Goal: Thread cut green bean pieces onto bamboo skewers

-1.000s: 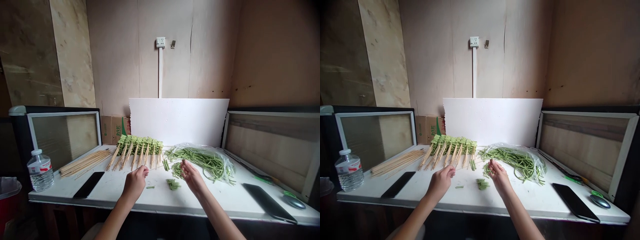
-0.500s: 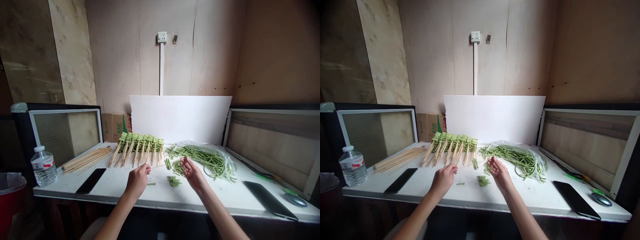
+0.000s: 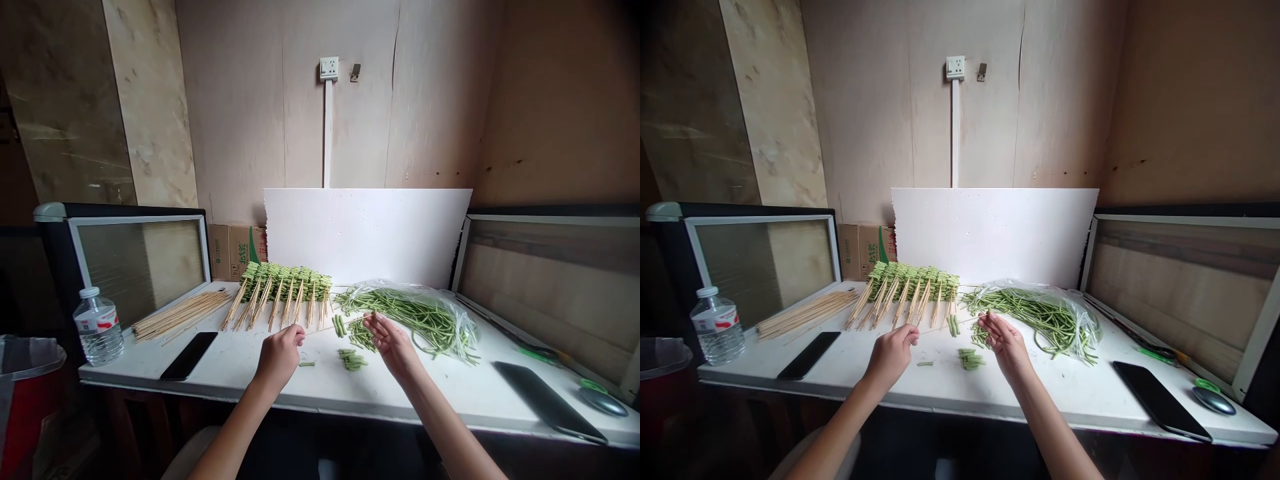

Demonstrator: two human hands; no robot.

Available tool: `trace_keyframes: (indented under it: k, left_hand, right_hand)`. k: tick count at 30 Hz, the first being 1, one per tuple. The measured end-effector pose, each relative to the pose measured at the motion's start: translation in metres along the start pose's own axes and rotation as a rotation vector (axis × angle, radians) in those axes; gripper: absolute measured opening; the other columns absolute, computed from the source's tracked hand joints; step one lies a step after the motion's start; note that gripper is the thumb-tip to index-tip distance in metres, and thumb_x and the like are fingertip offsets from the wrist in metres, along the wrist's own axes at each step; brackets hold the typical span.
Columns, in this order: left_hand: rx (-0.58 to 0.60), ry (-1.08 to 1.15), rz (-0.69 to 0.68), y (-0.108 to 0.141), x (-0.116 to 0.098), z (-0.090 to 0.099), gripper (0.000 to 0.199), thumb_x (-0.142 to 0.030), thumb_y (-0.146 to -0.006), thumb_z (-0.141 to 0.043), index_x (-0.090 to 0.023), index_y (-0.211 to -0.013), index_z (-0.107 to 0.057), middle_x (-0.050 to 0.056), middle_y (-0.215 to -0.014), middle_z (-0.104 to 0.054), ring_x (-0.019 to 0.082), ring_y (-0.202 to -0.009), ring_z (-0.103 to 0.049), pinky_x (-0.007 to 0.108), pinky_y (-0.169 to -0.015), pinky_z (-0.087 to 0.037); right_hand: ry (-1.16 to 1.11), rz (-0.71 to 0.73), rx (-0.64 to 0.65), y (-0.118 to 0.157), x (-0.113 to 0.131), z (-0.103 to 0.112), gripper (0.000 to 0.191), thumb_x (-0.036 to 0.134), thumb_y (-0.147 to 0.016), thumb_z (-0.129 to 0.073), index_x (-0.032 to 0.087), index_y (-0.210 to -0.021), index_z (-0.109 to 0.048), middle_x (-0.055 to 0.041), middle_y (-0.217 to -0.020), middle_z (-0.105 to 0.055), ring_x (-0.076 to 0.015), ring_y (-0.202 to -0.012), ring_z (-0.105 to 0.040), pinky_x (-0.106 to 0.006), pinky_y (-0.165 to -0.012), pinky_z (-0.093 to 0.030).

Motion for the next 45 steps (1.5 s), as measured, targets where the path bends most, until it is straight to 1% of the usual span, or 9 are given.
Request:
trace_keyframes:
  k: [7, 12, 16, 24, 28, 32, 36, 40, 45]
  left_hand:
    - [0.0, -0.009, 0.01, 0.0, 0.001, 0.0, 0.029, 0.003, -0.085, -0.051, -0.021, -0.088, -0.066, -0.002, -0.075, -0.074, 0.016, -0.07, -0.071, 0.022, -0.062, -0.046]
    - [-0.014, -0.01, -0.003, 0.002, 0.0, -0.001, 0.032, 0.007, -0.082, -0.049, -0.021, -0.087, -0.065, -0.002, -0.075, -0.074, 0.015, -0.07, -0.072, 0.021, -0.062, -0.046]
    - [-0.045, 0.005, -0.029, 0.002, 0.001, -0.002, 0.033, 0.008, -0.08, -0.047, -0.02, -0.086, -0.064, -0.001, -0.075, -0.074, 0.015, -0.072, -0.072, 0.021, -0.062, -0.048]
    - [-0.107, 0.074, -0.095, 0.004, 0.005, -0.007, 0.039, 0.01, -0.078, -0.038, -0.02, -0.089, -0.062, 0.003, -0.079, -0.072, 0.016, -0.08, -0.075, 0.024, -0.07, -0.056]
    - [-0.132, 0.072, -0.109, 0.006, 0.006, -0.009, 0.038, 0.009, -0.079, -0.038, -0.02, -0.089, -0.061, 0.002, -0.079, -0.071, 0.016, -0.08, -0.074, 0.024, -0.071, -0.057]
    - [-0.146, 0.068, -0.129, 0.007, 0.005, -0.01, 0.038, 0.01, -0.079, -0.038, -0.019, -0.089, -0.061, 0.002, -0.077, -0.07, 0.016, -0.078, -0.074, 0.024, -0.068, -0.057]
    - [-0.208, 0.08, -0.188, 0.008, 0.005, -0.01, 0.04, 0.01, -0.08, -0.037, -0.018, -0.093, -0.062, 0.003, -0.08, -0.071, 0.016, -0.078, -0.074, 0.025, -0.071, -0.059]
    - [-0.281, 0.071, -0.21, 0.009, 0.009, -0.01, 0.041, 0.01, -0.081, -0.037, -0.018, -0.095, -0.063, 0.004, -0.083, -0.072, 0.016, -0.08, -0.074, 0.027, -0.075, -0.061]
    - [-0.29, 0.11, -0.199, 0.011, 0.005, -0.009, 0.039, 0.007, -0.083, -0.037, -0.019, -0.096, -0.063, 0.004, -0.083, -0.071, 0.016, -0.08, -0.074, 0.027, -0.076, -0.061]
  right_hand:
    - [0.013, -0.001, -0.001, 0.001, -0.003, 0.0, 0.035, 0.043, -0.072, -0.091, 0.019, -0.095, -0.082, -0.0103, -0.107, -0.08, -0.0237, -0.102, -0.075, -0.017, -0.06, -0.058]
    - [0.006, 0.024, 0.0, 0.001, -0.004, -0.001, 0.032, 0.043, -0.071, -0.092, 0.019, -0.09, -0.082, -0.0081, -0.099, -0.08, -0.0236, -0.098, -0.076, -0.021, -0.069, -0.06]
    - [0.027, 0.022, -0.023, 0.001, -0.006, -0.002, 0.035, 0.045, -0.067, -0.094, 0.019, -0.088, -0.081, -0.0086, -0.095, -0.081, -0.025, -0.095, -0.077, -0.023, -0.067, -0.06]
    - [0.075, 0.085, -0.082, 0.007, -0.01, -0.009, 0.038, 0.048, -0.068, -0.093, 0.019, -0.09, -0.081, -0.0127, -0.099, -0.08, -0.0299, -0.099, -0.076, -0.027, -0.064, -0.057]
    - [0.09, 0.11, -0.104, 0.011, -0.014, -0.012, 0.039, 0.05, -0.07, -0.091, 0.019, -0.092, -0.081, -0.0138, -0.103, -0.08, -0.0313, -0.107, -0.074, -0.029, -0.069, -0.058]
    - [0.093, 0.153, -0.135, 0.018, -0.016, -0.017, 0.041, 0.051, -0.071, -0.09, 0.019, -0.095, -0.081, -0.0139, -0.11, -0.078, -0.0314, -0.116, -0.07, -0.031, -0.076, -0.058]
    - [0.099, 0.182, -0.156, 0.026, -0.011, -0.024, 0.042, 0.052, -0.07, -0.09, 0.02, -0.096, -0.081, -0.0141, -0.112, -0.078, -0.0326, -0.117, -0.069, -0.033, -0.077, -0.058]
    - [0.099, 0.203, -0.148, 0.034, -0.007, -0.033, 0.04, 0.053, -0.072, -0.089, 0.021, -0.095, -0.081, -0.0139, -0.112, -0.078, -0.0331, -0.116, -0.069, -0.032, -0.074, -0.058]
    - [0.158, 0.258, -0.094, 0.046, -0.01, -0.044, 0.031, 0.05, -0.075, -0.088, 0.023, -0.09, -0.081, -0.011, -0.108, -0.079, -0.0326, -0.113, -0.069, -0.035, -0.075, -0.058]
Point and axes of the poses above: each hand's wrist, its own y-axis away from the middle knuckle, its own z-axis out of the back of the hand, x = y × z, the point moved 1 cm from there along -y, towards the middle knuckle
